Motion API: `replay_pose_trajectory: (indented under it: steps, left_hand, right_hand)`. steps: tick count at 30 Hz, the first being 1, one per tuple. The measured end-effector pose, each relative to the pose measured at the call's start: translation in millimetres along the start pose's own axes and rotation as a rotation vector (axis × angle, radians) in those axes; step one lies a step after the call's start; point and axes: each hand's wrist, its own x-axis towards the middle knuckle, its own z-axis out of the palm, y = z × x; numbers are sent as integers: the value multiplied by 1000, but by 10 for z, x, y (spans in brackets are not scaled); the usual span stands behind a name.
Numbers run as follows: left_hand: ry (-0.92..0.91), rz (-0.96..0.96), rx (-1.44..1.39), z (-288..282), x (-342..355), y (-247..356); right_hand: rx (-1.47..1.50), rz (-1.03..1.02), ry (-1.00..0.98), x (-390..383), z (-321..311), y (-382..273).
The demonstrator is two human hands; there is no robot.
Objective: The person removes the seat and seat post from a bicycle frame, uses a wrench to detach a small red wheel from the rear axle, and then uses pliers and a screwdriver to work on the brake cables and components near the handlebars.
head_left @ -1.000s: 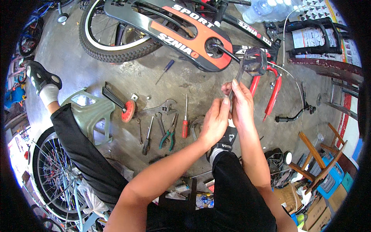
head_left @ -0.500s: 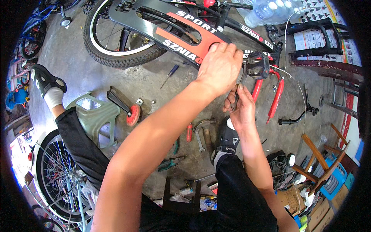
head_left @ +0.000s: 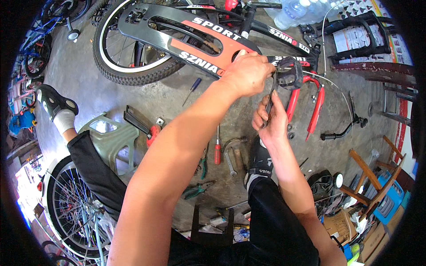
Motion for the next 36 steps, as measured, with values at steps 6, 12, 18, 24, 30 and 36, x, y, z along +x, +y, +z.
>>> replay_pose_trajectory:
  steps: [6,12,18,24,30,36]
  left_hand:
    - [-48,-16,-29,-22,41,-32]
    - [-88,-60,-14,-71,64,39]
    - [-149,-90,-53,-121,107,36]
    - [-42,-125,-139,-7,82,8]
    - [-102,-208,-154,-112,102,111]
    - [-67,-189,-197,-96,55,74]
  right_hand:
    - [40,-71,-71,102,7,78]
    - [146,-122,-43,170,291,205]
    - [225,-159,6,209,388,286]
    - [277,-111,78,239,517,290]
    - [261,-110,195,249,563,274]
    - [234,-90,177,226,572,260]
